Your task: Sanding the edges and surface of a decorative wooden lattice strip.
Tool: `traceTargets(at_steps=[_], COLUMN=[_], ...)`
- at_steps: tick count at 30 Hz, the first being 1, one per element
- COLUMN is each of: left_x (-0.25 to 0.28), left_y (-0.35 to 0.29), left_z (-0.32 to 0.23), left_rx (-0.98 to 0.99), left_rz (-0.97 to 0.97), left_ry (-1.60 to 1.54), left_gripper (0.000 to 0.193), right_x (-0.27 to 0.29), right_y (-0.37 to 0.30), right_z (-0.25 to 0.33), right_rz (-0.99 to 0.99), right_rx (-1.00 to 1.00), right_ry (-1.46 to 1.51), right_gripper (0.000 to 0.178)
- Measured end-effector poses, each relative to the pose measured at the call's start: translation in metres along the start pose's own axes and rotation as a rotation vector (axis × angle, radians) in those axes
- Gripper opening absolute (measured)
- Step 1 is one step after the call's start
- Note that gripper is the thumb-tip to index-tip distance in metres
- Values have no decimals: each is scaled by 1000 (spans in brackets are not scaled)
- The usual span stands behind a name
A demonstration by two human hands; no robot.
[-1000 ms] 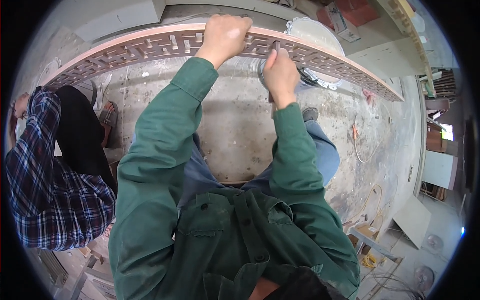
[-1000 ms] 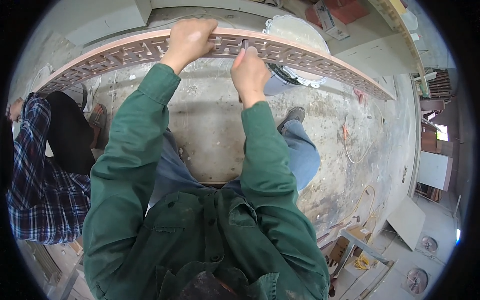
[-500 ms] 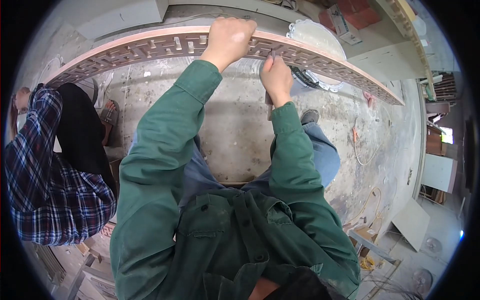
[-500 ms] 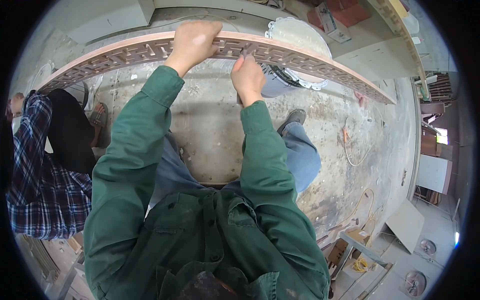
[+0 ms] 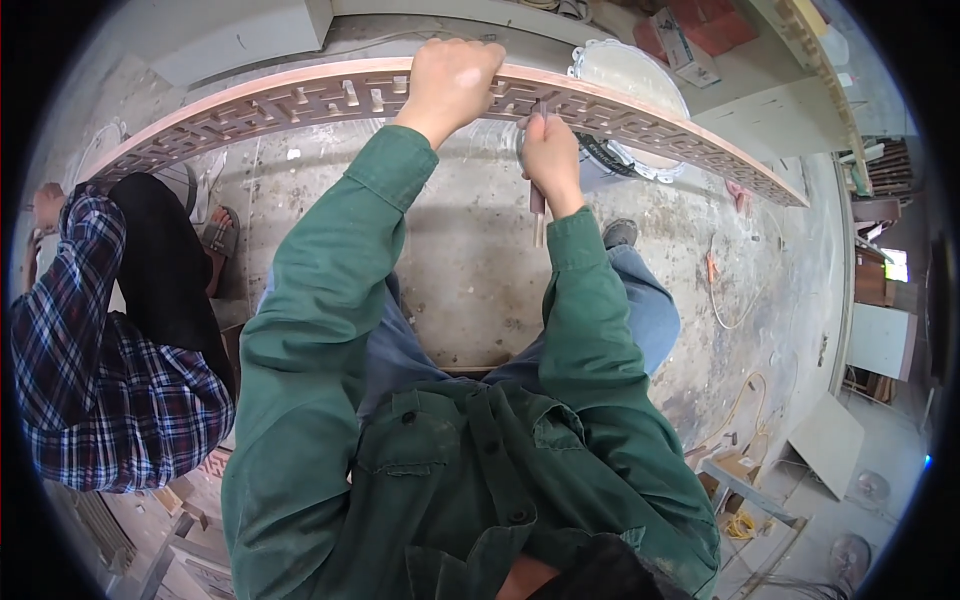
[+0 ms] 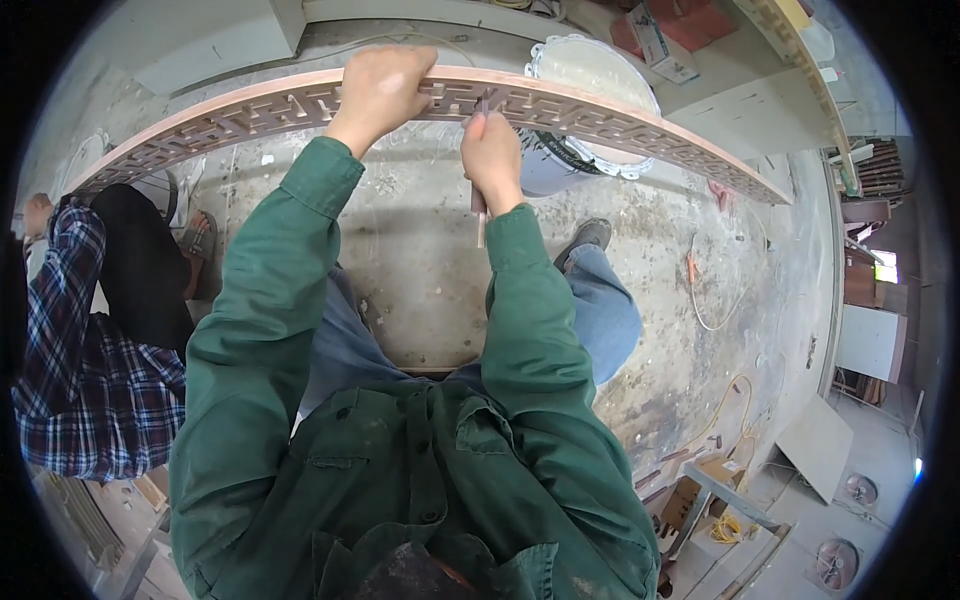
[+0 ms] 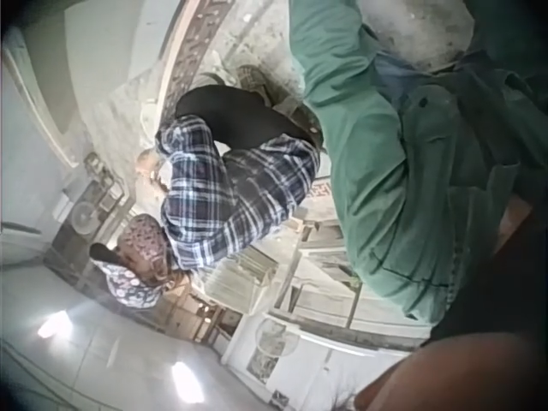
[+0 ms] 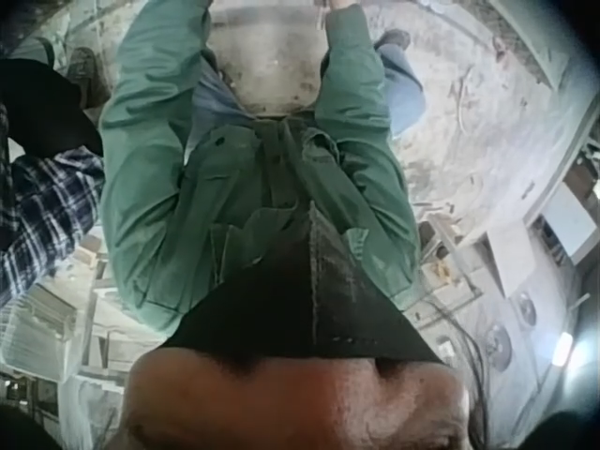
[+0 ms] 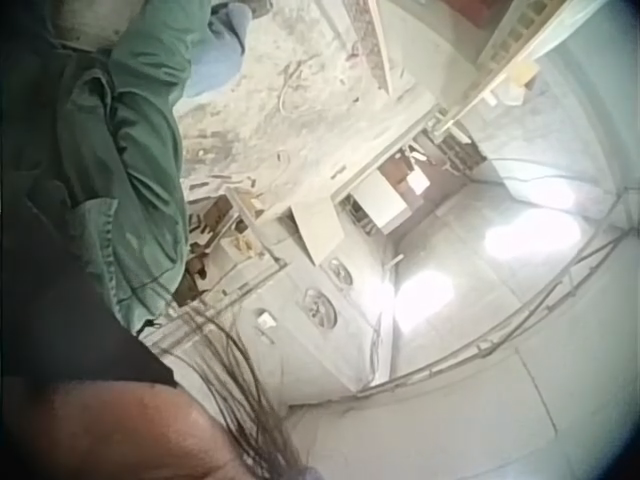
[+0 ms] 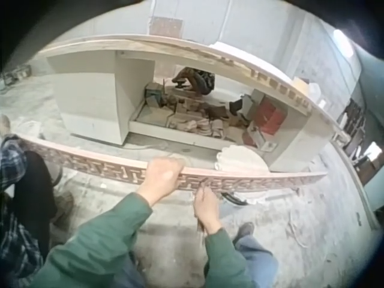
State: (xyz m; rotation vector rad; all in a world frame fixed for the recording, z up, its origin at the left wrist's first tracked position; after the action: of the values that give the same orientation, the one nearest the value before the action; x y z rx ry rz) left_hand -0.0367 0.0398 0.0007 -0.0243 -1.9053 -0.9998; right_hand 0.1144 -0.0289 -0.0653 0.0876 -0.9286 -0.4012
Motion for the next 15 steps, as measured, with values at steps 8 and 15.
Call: traceTargets(at_steps=[8,15], left_x=[0,3], left_y=[0,2], left_z=[1,-1], left_rx=[38,-1], left_rz=[39,-22], left_ry=[-9,6], left_gripper=[24,11], right_x=[8,26], right_y=[-7,-11], right_z=[11,20], right_rz=[-133,-93], right_rx=[55,93], right_ry=[-97,13], right_gripper=[26,27])
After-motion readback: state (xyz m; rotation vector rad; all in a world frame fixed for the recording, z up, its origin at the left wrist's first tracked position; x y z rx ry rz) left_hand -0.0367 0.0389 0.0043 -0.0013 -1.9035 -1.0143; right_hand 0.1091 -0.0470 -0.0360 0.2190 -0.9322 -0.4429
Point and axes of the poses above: each hand's wrist, its own y-axis towards the middle knuckle, its own x-axis out of the back of the hand, z = x × y, the point moved 4 cm from there along y, towards the middle knuckle, and after that the axes turned 6 degrees about x, right-handed, at the moved point
